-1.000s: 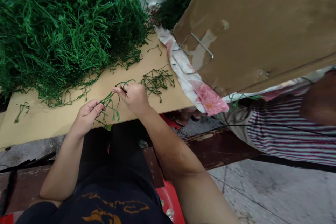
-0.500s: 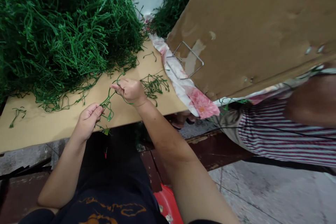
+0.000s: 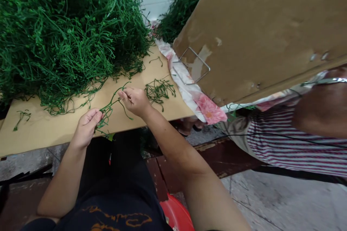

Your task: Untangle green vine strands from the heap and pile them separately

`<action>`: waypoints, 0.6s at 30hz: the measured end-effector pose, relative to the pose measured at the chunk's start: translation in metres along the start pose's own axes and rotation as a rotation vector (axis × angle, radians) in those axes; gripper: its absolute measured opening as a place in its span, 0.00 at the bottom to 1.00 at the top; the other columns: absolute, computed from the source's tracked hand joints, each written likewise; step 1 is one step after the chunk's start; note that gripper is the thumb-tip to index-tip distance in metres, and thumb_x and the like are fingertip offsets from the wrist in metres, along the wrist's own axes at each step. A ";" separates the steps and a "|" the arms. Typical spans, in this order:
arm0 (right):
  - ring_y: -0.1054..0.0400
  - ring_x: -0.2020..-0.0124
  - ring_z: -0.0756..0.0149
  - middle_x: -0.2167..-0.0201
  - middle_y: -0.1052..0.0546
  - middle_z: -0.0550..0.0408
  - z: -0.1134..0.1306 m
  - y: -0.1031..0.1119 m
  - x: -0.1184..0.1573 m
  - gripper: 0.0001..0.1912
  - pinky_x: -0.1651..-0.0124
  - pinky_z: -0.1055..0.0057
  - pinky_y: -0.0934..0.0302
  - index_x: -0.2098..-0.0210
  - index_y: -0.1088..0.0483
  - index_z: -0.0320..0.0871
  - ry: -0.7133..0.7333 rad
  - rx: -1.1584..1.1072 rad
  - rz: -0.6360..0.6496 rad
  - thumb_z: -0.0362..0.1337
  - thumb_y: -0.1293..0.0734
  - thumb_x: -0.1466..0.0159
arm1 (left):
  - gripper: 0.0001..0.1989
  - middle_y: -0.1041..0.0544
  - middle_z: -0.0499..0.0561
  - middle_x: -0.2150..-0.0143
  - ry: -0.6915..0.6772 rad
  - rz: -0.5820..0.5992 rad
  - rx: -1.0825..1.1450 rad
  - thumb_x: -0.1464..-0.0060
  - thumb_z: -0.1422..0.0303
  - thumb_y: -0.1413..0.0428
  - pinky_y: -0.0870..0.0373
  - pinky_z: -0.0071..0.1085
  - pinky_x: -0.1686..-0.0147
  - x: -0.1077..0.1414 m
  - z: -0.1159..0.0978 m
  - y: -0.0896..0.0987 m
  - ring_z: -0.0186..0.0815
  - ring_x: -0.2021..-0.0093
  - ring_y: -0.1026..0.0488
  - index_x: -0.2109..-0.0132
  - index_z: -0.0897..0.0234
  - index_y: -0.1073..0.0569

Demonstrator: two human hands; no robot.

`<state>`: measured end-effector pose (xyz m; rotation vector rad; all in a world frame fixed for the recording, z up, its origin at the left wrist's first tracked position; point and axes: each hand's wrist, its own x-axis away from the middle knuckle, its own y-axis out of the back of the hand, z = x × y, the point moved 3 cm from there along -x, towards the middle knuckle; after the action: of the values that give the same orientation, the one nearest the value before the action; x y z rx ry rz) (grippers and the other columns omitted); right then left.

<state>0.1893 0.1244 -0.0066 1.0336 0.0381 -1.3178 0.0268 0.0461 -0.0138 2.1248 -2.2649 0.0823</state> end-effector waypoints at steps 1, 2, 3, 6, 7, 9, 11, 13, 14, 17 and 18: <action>0.47 0.79 0.71 0.84 0.43 0.57 0.000 0.001 0.000 0.28 0.73 0.69 0.51 0.83 0.47 0.44 -0.023 -0.069 0.019 0.58 0.52 0.38 | 0.17 0.42 0.43 0.78 0.001 -0.006 0.008 0.51 0.55 0.46 0.48 0.23 0.77 0.000 0.000 0.001 0.25 0.77 0.47 0.74 0.65 0.35; 0.47 0.79 0.72 0.84 0.42 0.58 0.000 0.002 0.000 0.28 0.74 0.70 0.51 0.81 0.44 0.43 -0.054 -0.157 0.058 0.58 0.52 0.38 | 0.17 0.41 0.44 0.77 0.002 -0.018 0.021 0.52 0.55 0.45 0.48 0.23 0.77 0.000 0.000 0.003 0.25 0.76 0.46 0.74 0.65 0.35; 0.47 0.80 0.73 0.83 0.42 0.58 -0.001 0.002 0.000 0.28 0.75 0.71 0.51 0.79 0.41 0.43 -0.093 -0.258 0.120 0.58 0.50 0.38 | 0.17 0.41 0.44 0.77 0.006 -0.033 0.037 0.52 0.55 0.45 0.48 0.23 0.77 0.000 0.000 0.005 0.25 0.76 0.46 0.74 0.65 0.36; 0.53 0.83 0.76 0.84 0.44 0.62 -0.003 0.000 0.002 0.27 0.80 0.74 0.56 0.74 0.36 0.41 -0.238 -0.568 0.368 0.60 0.45 0.42 | 0.17 0.41 0.43 0.77 0.023 -0.069 0.077 0.55 0.56 0.42 0.48 0.22 0.78 0.000 -0.002 0.011 0.24 0.77 0.47 0.75 0.65 0.36; 0.55 0.83 0.76 0.84 0.46 0.63 -0.004 -0.001 0.003 0.27 0.81 0.74 0.58 0.73 0.36 0.40 -0.274 -0.632 0.435 0.60 0.44 0.42 | 0.18 0.41 0.43 0.77 0.027 -0.070 0.083 0.56 0.55 0.42 0.48 0.22 0.78 0.000 -0.003 0.012 0.24 0.77 0.48 0.75 0.65 0.36; 0.55 0.83 0.77 0.85 0.48 0.64 -0.004 -0.002 0.004 0.27 0.81 0.75 0.58 0.74 0.36 0.40 -0.296 -0.648 0.464 0.61 0.44 0.43 | 0.18 0.41 0.43 0.78 0.021 -0.050 0.085 0.56 0.55 0.42 0.48 0.22 0.78 0.001 -0.004 0.011 0.24 0.77 0.48 0.75 0.65 0.36; 0.54 0.82 0.76 0.85 0.48 0.64 -0.006 -0.002 0.003 0.28 0.79 0.74 0.57 0.78 0.39 0.41 -0.250 -0.517 0.382 0.61 0.45 0.42 | 0.18 0.41 0.44 0.78 0.011 -0.015 0.060 0.55 0.54 0.43 0.47 0.22 0.78 0.002 -0.004 0.008 0.24 0.77 0.47 0.75 0.65 0.36; 0.53 0.81 0.76 0.85 0.48 0.63 -0.008 -0.001 0.001 0.28 0.76 0.73 0.56 0.83 0.45 0.43 -0.177 -0.336 0.254 0.61 0.45 0.43 | 0.18 0.41 0.43 0.78 0.020 0.020 0.013 0.54 0.54 0.44 0.48 0.22 0.78 0.004 -0.001 0.004 0.24 0.77 0.46 0.74 0.65 0.35; 0.52 0.80 0.75 0.85 0.48 0.62 -0.009 -0.001 0.000 0.29 0.75 0.72 0.55 0.84 0.47 0.43 -0.143 -0.260 0.201 0.61 0.45 0.43 | 0.18 0.42 0.43 0.78 0.031 0.031 -0.010 0.53 0.54 0.45 0.49 0.23 0.79 0.004 0.001 0.002 0.24 0.78 0.47 0.74 0.65 0.35; 0.51 0.80 0.74 0.85 0.47 0.61 -0.015 -0.001 -0.005 0.29 0.74 0.70 0.55 0.85 0.49 0.44 -0.077 -0.141 0.082 0.61 0.44 0.42 | 0.18 0.44 0.42 0.79 0.048 0.048 -0.050 0.51 0.53 0.47 0.53 0.24 0.80 0.006 0.005 -0.003 0.24 0.79 0.50 0.73 0.65 0.36; 0.51 0.80 0.74 0.85 0.47 0.61 -0.017 -0.001 -0.006 0.29 0.74 0.70 0.55 0.85 0.50 0.44 -0.066 -0.127 0.053 0.61 0.44 0.42 | 0.18 0.44 0.42 0.80 0.040 0.041 -0.053 0.50 0.53 0.47 0.53 0.24 0.80 0.006 0.005 -0.003 0.24 0.79 0.50 0.73 0.65 0.36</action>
<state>0.1953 0.1401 -0.0137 0.8773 0.0437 -1.2837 0.0299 0.0397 -0.0182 2.0328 -2.2628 0.0648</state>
